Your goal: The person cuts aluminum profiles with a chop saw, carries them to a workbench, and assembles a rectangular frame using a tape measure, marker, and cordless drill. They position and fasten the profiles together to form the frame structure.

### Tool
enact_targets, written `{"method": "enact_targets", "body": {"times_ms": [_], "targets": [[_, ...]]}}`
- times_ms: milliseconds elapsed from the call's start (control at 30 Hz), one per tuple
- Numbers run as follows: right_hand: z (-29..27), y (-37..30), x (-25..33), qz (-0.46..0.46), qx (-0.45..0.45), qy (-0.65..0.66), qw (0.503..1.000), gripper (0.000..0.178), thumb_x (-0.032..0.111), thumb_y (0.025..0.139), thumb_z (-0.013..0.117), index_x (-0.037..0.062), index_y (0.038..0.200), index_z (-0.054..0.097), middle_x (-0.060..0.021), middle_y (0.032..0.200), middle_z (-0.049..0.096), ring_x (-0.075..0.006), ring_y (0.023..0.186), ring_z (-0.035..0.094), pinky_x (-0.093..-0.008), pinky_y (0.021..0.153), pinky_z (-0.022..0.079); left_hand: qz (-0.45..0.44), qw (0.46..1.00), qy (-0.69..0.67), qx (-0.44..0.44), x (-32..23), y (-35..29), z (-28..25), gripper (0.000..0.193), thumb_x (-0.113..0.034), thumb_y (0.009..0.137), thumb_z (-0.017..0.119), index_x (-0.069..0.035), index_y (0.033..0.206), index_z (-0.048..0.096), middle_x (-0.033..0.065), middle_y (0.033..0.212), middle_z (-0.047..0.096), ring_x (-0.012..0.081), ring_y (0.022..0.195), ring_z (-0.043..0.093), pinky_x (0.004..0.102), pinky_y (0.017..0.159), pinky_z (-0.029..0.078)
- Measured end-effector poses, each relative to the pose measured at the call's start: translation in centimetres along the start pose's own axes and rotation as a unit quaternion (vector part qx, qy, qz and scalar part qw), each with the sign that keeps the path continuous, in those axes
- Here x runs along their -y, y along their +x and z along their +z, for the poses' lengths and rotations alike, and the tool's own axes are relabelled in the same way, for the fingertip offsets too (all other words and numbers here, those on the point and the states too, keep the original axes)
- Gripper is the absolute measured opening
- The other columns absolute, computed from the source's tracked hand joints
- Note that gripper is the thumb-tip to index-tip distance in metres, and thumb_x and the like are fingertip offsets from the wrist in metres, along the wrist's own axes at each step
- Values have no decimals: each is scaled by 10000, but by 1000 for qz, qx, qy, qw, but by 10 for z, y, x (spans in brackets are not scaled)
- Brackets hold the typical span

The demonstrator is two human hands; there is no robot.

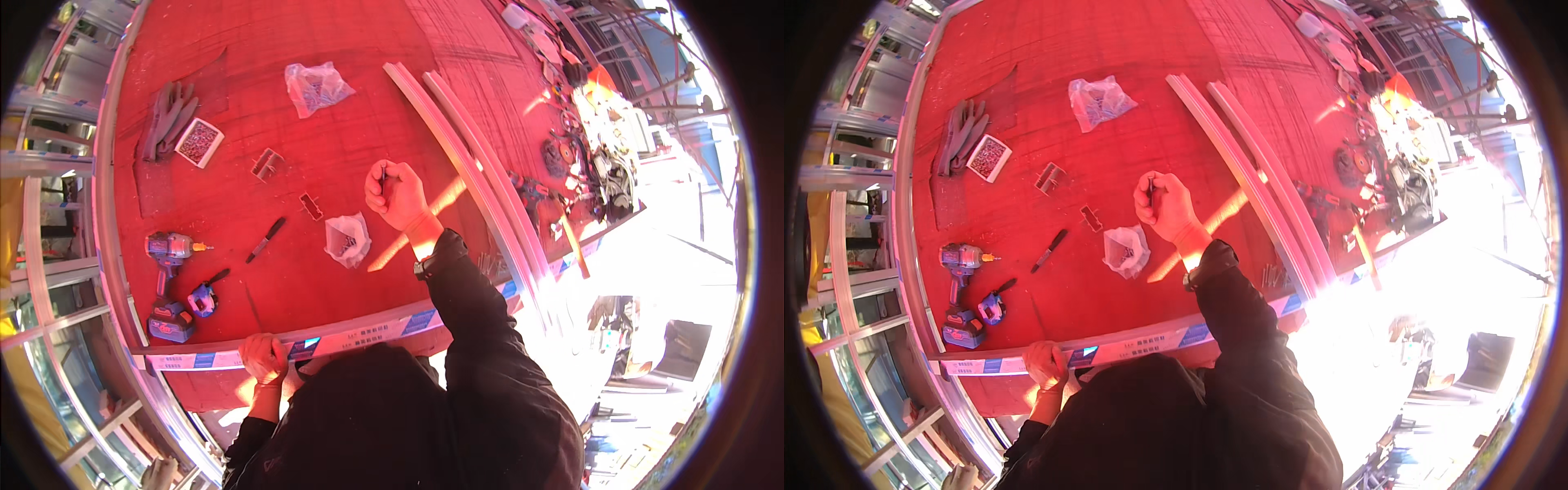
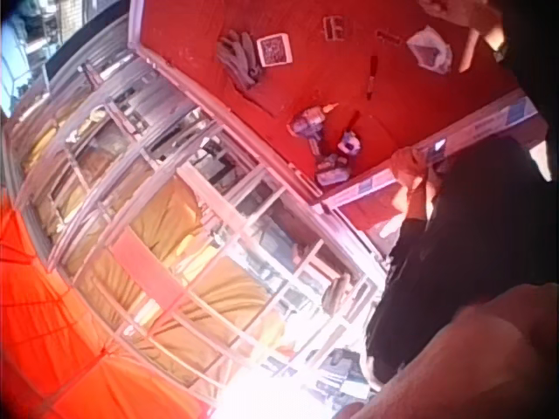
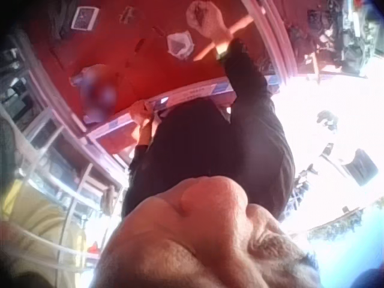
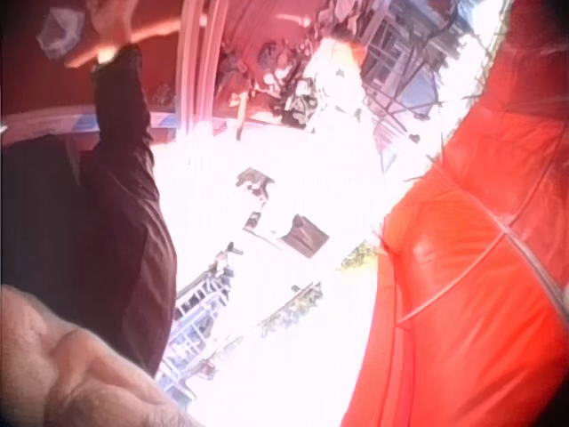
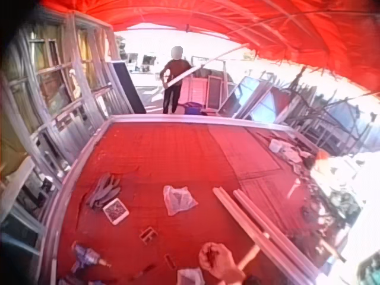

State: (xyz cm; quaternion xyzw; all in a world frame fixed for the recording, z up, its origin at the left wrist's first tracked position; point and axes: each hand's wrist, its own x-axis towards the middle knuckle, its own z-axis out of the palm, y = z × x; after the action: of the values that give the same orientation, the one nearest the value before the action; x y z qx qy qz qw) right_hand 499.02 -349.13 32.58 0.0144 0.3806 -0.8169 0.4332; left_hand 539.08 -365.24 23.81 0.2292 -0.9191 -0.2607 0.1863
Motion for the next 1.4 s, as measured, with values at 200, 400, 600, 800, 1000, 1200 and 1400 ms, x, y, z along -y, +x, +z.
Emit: {"method": "enact_targets", "body": {"times_ms": [200,400,600,800,1000,1200,1400], "targets": [[-15,-254,-65,51,-118,-51,990,332,274,1011,423,61,776,522,-23,588,427,-116,449,348,-269,421,262,56,998,5,27,9,-9,5,203,-189,845,562,-70,701,642,124,728,650,347,702,625,462,658,484],[-111,-392,-131,77,-435,-197,875,251,254,955,558,59,798,574,10,588,444,-74,437,371,-251,398,262,-45,992,77,85,9,-11,9,280,-249,874,535,-36,758,675,163,824,691,394,795,646,506,727,502],[-250,-394,-97,-150,-515,-578,615,232,179,816,641,-5,940,706,-183,832,700,-333,796,672,-413,713,517,159,985,16,-59,15,-21,-14,203,-166,909,551,-22,1007,656,199,1124,646,415,1036,600,506,902,468],[-271,-364,-71,-90,-512,-676,523,291,144,849,581,98,1119,677,-173,1185,620,-396,1158,556,-477,997,456,82,991,49,-96,50,-91,-43,215,-69,870,580,-15,1069,639,194,1207,616,399,1147,558,513,1016,427],[-273,-370,-87,-180,-517,-684,482,340,181,884,564,120,1206,652,-166,1261,604,-394,1201,527,-476,1042,424,-5,996,13,-83,93,-173,-62,288,-38,838,566,0,1112,646,195,1250,583,388,1198,521,497,1029,426],[-258,-363,-102,-280,-557,-692,363,300,221,877,609,69,1129,670,-177,1189,622,-371,1165,544,-483,1000,428,-77,994,35,-69,122,-218,-66,295,-57,830,575,15,1111,626,211,1211,586,405,1151,530,504,998,427],[-212,-343,-120,-101,-499,-708,490,293,314,857,662,72,1018,699,-157,1041,646,-386,1047,591,-503,910,450,-177,983,-5,-51,141,-225,-52,300,-86,825,589,28,1103,603,229,1167,591,422,1098,541,517,962,428]]}}
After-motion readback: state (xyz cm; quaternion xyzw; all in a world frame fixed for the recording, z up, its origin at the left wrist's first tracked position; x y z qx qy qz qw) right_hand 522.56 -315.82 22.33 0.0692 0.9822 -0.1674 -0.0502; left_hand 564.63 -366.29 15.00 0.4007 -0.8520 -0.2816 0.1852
